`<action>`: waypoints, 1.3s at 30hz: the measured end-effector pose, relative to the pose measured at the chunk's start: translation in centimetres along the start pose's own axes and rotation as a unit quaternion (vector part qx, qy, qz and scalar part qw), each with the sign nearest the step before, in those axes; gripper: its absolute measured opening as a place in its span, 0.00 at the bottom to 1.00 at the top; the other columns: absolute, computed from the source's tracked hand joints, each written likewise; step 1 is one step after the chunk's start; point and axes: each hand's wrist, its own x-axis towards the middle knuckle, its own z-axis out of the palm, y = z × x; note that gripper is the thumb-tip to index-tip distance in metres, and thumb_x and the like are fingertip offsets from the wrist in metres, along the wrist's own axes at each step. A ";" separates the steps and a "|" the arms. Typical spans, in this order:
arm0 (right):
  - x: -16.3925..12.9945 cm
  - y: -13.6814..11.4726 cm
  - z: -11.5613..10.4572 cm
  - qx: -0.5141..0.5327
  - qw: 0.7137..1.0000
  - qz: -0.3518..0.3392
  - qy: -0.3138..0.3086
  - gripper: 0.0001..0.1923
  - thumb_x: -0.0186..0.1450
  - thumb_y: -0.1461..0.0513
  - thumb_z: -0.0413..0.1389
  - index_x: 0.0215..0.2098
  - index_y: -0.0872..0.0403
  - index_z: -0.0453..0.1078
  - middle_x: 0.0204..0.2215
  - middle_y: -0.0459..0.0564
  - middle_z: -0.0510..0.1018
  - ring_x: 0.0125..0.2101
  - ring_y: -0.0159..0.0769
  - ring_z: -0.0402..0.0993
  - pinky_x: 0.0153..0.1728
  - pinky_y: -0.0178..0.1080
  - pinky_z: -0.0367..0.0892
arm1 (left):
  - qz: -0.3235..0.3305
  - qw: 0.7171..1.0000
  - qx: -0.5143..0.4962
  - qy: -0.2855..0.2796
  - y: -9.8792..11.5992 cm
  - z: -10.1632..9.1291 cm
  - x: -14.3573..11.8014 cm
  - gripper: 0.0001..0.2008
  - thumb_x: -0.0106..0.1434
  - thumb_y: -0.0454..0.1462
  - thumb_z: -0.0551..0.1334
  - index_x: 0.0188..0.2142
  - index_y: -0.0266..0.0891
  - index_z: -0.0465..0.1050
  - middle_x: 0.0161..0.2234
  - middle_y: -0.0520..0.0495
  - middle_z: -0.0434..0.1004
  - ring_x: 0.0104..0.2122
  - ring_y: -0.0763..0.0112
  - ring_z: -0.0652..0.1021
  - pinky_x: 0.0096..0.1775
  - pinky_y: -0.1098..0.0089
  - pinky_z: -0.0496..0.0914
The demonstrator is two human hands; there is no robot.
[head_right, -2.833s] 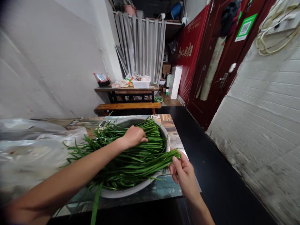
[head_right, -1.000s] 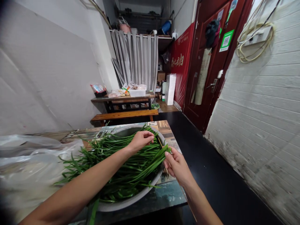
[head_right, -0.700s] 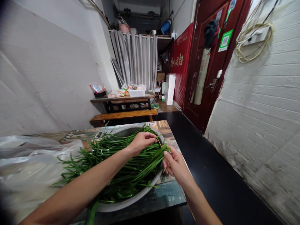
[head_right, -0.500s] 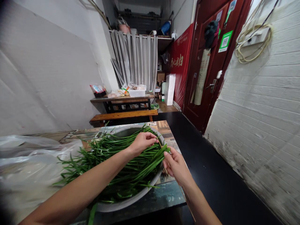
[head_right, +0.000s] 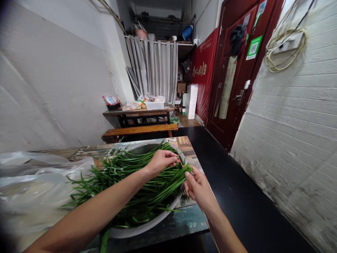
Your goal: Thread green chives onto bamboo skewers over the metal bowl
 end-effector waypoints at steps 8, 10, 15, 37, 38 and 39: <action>0.2 0.2 0.5 0.015 0.999 -0.024 0.023 0.18 0.61 0.54 0.53 0.46 0.54 0.61 0.12 0.36 0.63 0.07 0.17 0.42 0.07 0.24 0.36 | 0.052 0.992 0.073 -0.091 -0.9 0.5 -1.5 0.09 0.50 0.35 0.62 0.30 0.31 0.76 0.29 0.46 0.78 0.27 0.73 0.75 0.32 0.75 0.67; -0.1 0.3 0.5 0.015 0.999 -0.031 0.032 0.16 0.61 0.54 0.53 0.43 0.54 0.62 0.11 0.35 0.61 0.07 0.18 0.41 0.08 0.24 0.36 | 0.068 0.984 0.106 -0.127 -0.9 -0.4 -1.4 0.12 0.52 0.37 0.61 0.34 0.32 0.76 0.32 0.47 0.78 0.32 0.70 0.75 0.36 0.73 0.68; -1.5 1.0 -0.2 0.004 0.998 -0.039 0.053 0.10 0.62 0.56 0.53 0.37 0.53 0.63 0.12 0.36 0.61 0.08 0.18 0.42 0.08 0.24 0.38 | 0.087 0.958 0.269 -0.042 -1.6 -4.0 1.0 0.13 0.54 0.37 0.58 0.36 0.34 0.76 0.34 0.46 0.78 0.34 0.69 0.76 0.39 0.73 0.66; -1.0 0.6 0.0 0.009 0.999 -0.012 0.049 0.13 0.60 0.54 0.54 0.38 0.53 0.61 0.12 0.36 0.63 0.07 0.18 0.42 0.07 0.24 0.38 | 0.012 0.997 0.065 -0.037 -1.4 0.5 0.0 0.13 0.51 0.35 0.60 0.37 0.31 0.75 0.22 0.49 0.73 0.20 0.79 0.68 0.23 0.77 0.62; -1.1 0.6 0.0 0.010 0.999 -0.012 0.049 0.14 0.60 0.54 0.54 0.39 0.53 0.61 0.12 0.36 0.63 0.07 0.18 0.42 0.07 0.24 0.38 | 0.016 0.997 0.069 -0.032 -1.3 0.5 -0.1 0.13 0.51 0.35 0.60 0.36 0.31 0.75 0.23 0.49 0.73 0.20 0.79 0.68 0.23 0.77 0.62; -1.1 0.6 0.0 0.011 0.999 -0.012 0.047 0.14 0.60 0.54 0.54 0.39 0.54 0.61 0.12 0.36 0.63 0.07 0.18 0.42 0.07 0.24 0.38 | 0.018 0.997 0.072 -0.029 -1.2 0.5 -0.2 0.13 0.51 0.35 0.60 0.35 0.31 0.76 0.23 0.49 0.73 0.20 0.79 0.68 0.23 0.77 0.61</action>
